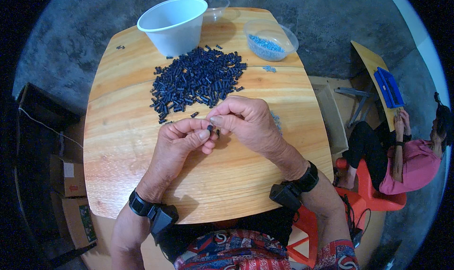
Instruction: Assembling small blue and black plastic or rubber components at a workbench.
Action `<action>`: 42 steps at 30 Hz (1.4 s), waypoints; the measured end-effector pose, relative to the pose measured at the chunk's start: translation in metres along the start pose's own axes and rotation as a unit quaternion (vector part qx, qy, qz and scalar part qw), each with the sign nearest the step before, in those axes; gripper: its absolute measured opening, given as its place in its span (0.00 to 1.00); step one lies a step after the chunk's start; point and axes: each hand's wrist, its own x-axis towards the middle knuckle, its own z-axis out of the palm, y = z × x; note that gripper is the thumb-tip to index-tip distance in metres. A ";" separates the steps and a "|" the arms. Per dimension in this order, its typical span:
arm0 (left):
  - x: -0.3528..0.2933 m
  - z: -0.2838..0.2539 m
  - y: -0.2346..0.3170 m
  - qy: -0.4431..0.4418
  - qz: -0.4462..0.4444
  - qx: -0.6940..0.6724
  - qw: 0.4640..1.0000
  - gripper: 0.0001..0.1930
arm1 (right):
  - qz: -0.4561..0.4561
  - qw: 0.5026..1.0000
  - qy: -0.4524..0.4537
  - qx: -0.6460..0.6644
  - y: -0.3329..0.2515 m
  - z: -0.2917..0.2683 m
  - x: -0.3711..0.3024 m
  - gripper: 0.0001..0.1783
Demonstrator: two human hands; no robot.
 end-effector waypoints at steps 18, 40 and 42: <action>0.002 -0.006 -0.001 -0.026 0.086 0.009 0.996 0.10 | 0.009 0.997 0.027 0.072 -0.004 0.000 -0.002 0.06; 0.003 -0.014 0.000 0.019 0.017 -0.172 0.985 0.07 | -0.122 0.989 -0.059 -0.054 -0.010 0.013 -0.009 0.04; 0.003 -0.014 0.000 0.014 0.027 -0.155 0.988 0.07 | -0.110 0.991 -0.051 -0.056 -0.011 0.012 -0.009 0.03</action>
